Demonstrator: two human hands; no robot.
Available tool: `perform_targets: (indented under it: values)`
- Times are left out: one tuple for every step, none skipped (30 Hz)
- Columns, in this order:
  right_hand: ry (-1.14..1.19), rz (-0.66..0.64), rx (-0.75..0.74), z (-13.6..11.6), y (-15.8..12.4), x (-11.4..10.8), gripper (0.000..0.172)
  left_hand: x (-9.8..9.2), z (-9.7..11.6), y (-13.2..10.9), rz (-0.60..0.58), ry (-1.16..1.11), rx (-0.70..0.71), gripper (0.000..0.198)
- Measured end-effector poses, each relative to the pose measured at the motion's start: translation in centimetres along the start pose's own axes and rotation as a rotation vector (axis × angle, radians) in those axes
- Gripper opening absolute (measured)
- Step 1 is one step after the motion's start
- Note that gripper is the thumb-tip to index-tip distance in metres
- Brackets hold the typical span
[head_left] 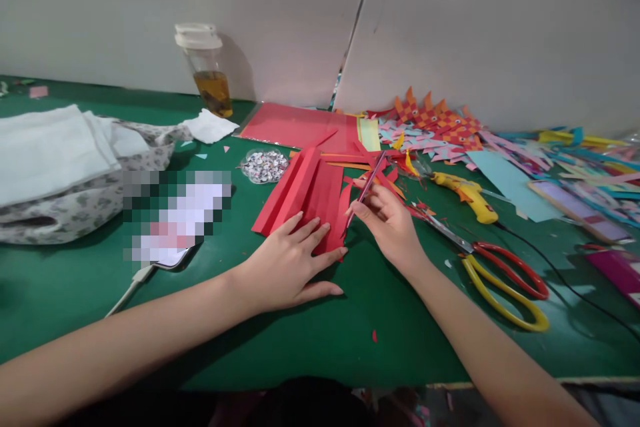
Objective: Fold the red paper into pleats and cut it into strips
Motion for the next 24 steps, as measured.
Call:
perform_targets:
  values:
    - [-0.015, -0.012, 0.005, 0.1, 0.0, 0.2, 0.043, 0.0, 0.0, 0.0, 0.001, 0.0, 0.0, 0.055]
    - [-0.031, -0.021, 0.005, 0.2, 0.0, 0.3, 0.043, 0.0, 0.0, 0.0, 0.002, 0.0, -0.001, 0.055]
    - [-0.046, -0.028, 0.003, 0.3, 0.1, 0.5, 0.043, 0.0, 0.0, 0.0, 0.005, 0.0, 0.0, 0.055]
    - [-0.062, -0.032, 0.001, 0.4, 0.1, 0.6, 0.042, 0.0, 0.0, 0.0, 0.009, 0.001, 0.001, 0.055]
    - [-0.076, -0.035, -0.003, 0.4, 0.1, 0.7, 0.042, 0.0, 0.0, 0.0, 0.013, 0.002, 0.001, 0.055]
    - [-0.086, -0.036, -0.008, 0.5, 0.1, 0.8, 0.042, 0.0, 0.0, 0.1, 0.02, 0.002, 0.001, 0.055]
    - [-0.093, -0.037, -0.012, 0.6, 0.2, 0.9, 0.043, 0.0, 0.0, 0.1, 0.027, 0.002, 0.002, 0.054]
    - [-0.095, -0.038, -0.016, 0.7, 0.2, 0.9, 0.043, 0.0, 0.0, 0.1, 0.031, 0.002, 0.003, 0.054]
    - [-0.092, -0.038, -0.019, 0.7, 0.2, 0.9, 0.043, 0.0, 0.0, 0.1, 0.033, 0.002, 0.003, 0.054]
    - [-0.087, -0.04, -0.022, 0.8, 0.2, 0.9, 0.043, 0.0, 0.0, 0.1, 0.031, 0.002, 0.003, 0.054]
    - [-0.086, -0.042, -0.023, 0.8, 0.2, 0.9, 0.043, 0.1, 0.0, 0.1, 0.027, 0.002, 0.003, 0.054]
    - [-0.088, -0.045, -0.024, 0.9, 0.2, 0.9, 0.043, 0.1, 0.0, 0.1, 0.023, 0.0, 0.002, 0.054]
    - [-0.094, -0.05, -0.025, 0.9, 0.2, 0.8, 0.043, 0.1, 0.0, 0.1, 0.021, -0.002, 0.001, 0.054]
    - [-0.102, -0.054, -0.026, 0.9, 0.2, 0.8, 0.043, 0.1, 0.0, 0.0, 0.021, -0.005, 0.002, 0.054]
    - [-0.111, -0.058, -0.026, 0.9, 0.2, 0.8, 0.043, 0.1, 0.0, 0.0, 0.025, -0.008, 0.003, 0.054]
    - [-0.118, -0.057, -0.027, 1.0, 0.2, 0.8, 0.044, 0.1, 0.0, 0.0, 0.031, -0.011, 0.004, 0.054]
    - [-0.121, -0.055, -0.028, 1.0, 0.2, 0.8, 0.044, 0.1, 0.0, 0.0, 0.036, -0.012, 0.005, 0.054]
    - [-0.119, -0.053, -0.029, 1.0, 0.2, 0.8, 0.045, 0.1, 0.0, 0.0, 0.04, -0.013, 0.006, 0.053]
    - [-0.114, -0.051, -0.03, 1.1, 0.3, 0.8, 0.045, 0.1, 0.0, 0.0, 0.041, -0.012, 0.006, 0.053]
    - [-0.108, -0.05, -0.033, 1.1, 0.3, 0.9, 0.045, 0.0, 0.0, 0.0, 0.042, -0.01, 0.006, 0.053]
    - [-0.103, -0.052, -0.036, 1.1, 0.3, 0.9, 0.045, 0.0, 0.0, 0.0, 0.04, -0.007, 0.004, 0.053]
    - [-0.102, -0.052, -0.039, 1.2, 0.3, 0.9, 0.045, 0.0, 0.0, 0.0, 0.039, -0.003, 0.004, 0.053]
    - [-0.108, -0.054, -0.039, 1.2, 0.4, 0.9, 0.045, 0.0, 0.0, 0.0, 0.036, 0.001, 0.001, 0.053]
    - [-0.119, -0.055, -0.037, 1.3, 0.4, 0.9, 0.045, 0.0, 0.1, 0.0, 0.035, 0.005, 0.0, 0.054]
Point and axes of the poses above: each hand's wrist, its own y-axis towards the middle knuckle, its own x-axis out of the palm, z = x × y, the point moved 2 cm from there along y, towards the middle knuckle, and after that the axes turned 8 degrees about -z, right-handed, at the moved point
